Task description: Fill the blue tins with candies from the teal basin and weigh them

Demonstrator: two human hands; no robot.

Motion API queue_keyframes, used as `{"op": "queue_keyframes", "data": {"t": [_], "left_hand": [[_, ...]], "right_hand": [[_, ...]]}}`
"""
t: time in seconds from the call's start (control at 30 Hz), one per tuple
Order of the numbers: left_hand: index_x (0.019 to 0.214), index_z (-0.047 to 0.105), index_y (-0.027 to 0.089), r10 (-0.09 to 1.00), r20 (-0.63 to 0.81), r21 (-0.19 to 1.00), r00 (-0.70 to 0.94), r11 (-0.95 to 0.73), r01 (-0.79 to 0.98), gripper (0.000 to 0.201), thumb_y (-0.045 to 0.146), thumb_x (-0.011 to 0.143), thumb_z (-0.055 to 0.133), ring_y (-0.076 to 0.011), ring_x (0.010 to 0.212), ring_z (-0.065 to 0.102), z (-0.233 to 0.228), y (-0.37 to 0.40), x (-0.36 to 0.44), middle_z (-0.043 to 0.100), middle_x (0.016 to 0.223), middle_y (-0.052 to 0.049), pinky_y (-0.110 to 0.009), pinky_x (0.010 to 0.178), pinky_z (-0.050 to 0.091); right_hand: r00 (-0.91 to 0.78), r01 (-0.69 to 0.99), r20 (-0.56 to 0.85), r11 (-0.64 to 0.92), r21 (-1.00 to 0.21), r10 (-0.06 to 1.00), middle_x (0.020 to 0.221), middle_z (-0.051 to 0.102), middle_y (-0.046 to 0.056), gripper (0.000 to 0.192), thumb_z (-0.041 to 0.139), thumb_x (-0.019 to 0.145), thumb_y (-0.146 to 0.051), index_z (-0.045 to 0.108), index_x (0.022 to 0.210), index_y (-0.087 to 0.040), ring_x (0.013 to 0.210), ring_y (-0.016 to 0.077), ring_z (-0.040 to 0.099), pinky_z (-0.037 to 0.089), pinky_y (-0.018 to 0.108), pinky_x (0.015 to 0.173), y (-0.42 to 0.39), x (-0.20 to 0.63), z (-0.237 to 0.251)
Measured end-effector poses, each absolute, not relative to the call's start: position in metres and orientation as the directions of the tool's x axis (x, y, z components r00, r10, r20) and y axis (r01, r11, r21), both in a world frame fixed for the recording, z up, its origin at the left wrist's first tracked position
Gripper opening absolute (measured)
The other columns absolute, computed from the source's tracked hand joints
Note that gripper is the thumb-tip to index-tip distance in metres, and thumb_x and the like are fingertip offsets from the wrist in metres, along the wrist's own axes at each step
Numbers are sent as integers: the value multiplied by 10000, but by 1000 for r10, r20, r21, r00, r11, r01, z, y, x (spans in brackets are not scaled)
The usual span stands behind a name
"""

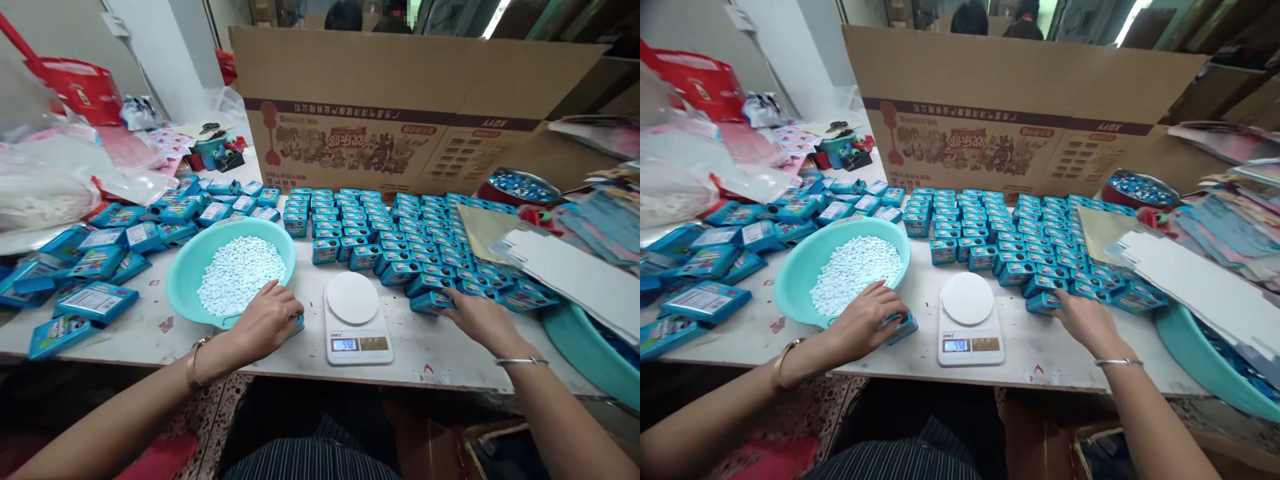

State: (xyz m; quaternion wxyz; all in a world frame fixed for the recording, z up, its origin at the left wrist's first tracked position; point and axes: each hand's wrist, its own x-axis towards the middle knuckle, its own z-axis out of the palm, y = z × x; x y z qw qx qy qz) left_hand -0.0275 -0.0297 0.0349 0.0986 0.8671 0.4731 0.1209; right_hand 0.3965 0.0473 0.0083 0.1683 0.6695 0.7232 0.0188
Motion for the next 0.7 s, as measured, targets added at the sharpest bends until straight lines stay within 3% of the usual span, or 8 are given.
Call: {"op": "queue_keyframes", "data": {"t": [0.1,0.17,0.33,0.47,0.53,0.6,0.63,0.7], "left_hand": [[932,685,206,869,144,249,473,-495,833,193,132,859,523,-228,899,632,21,-38,-36,681,846,-37,-579,1113,317],[959,685,199,872,172,236,458,-488,840,202,125,870,520,-221,909,635,12,-39,-37,681,847,-35,-584,1143,288],[850,688,196,856,225,158,465,-503,849,192,128,898,515,-208,893,634,-2,-34,-33,651,769,-24,-553,1159,296],[988,674,204,869,243,150,431,-472,869,140,217,909,560,-249,1053,623,-4,-41,-34,699,919,-47,-566,1169,278],[1139,625,186,885,235,115,401,-435,893,265,284,894,597,-301,1171,584,-7,-47,-34,709,1048,-85,-587,1162,276],[1272,547,153,892,213,47,399,-418,907,428,262,864,613,-337,1239,548,-12,-53,-32,702,1128,-122,-588,1151,286],[1325,504,134,890,202,18,409,-421,907,496,217,846,606,-340,1246,546,-14,-54,-31,701,1139,-133,-580,1152,284],[1395,427,106,878,197,7,437,-447,894,613,127,801,578,-324,1221,569,-14,-52,-28,703,1131,-141,-567,1166,259]], "right_hand": [[-13,978,-65,26,207,998,913,750,182,494,511,916,-405,566,1342,-161,777,343,708,449,367,596,42,397,2],[-29,996,58,24,92,998,799,735,138,524,493,908,-500,591,1307,-176,672,320,682,415,348,552,38,384,-3],[-163,898,165,216,-383,973,597,628,35,577,439,862,-698,718,1026,-220,515,208,578,367,301,528,23,321,-19],[-120,694,119,170,-699,986,576,584,2,485,558,832,-649,727,939,-207,496,148,488,377,282,535,14,285,-30],[-15,488,61,61,-871,998,604,573,-9,408,646,802,-587,713,901,-197,510,126,463,379,259,513,13,279,-35],[104,132,-41,-55,-990,994,575,498,-46,355,723,761,-522,687,874,-188,476,91,397,331,215,443,14,279,-40],[140,-81,-112,-101,-992,984,556,445,-70,328,750,748,-480,670,866,-185,448,72,351,294,192,408,14,280,-43],[153,-470,-265,-166,-867,952,547,371,-99,218,746,774,-354,628,837,-182,413,46,299,268,155,371,15,287,-47]]}}
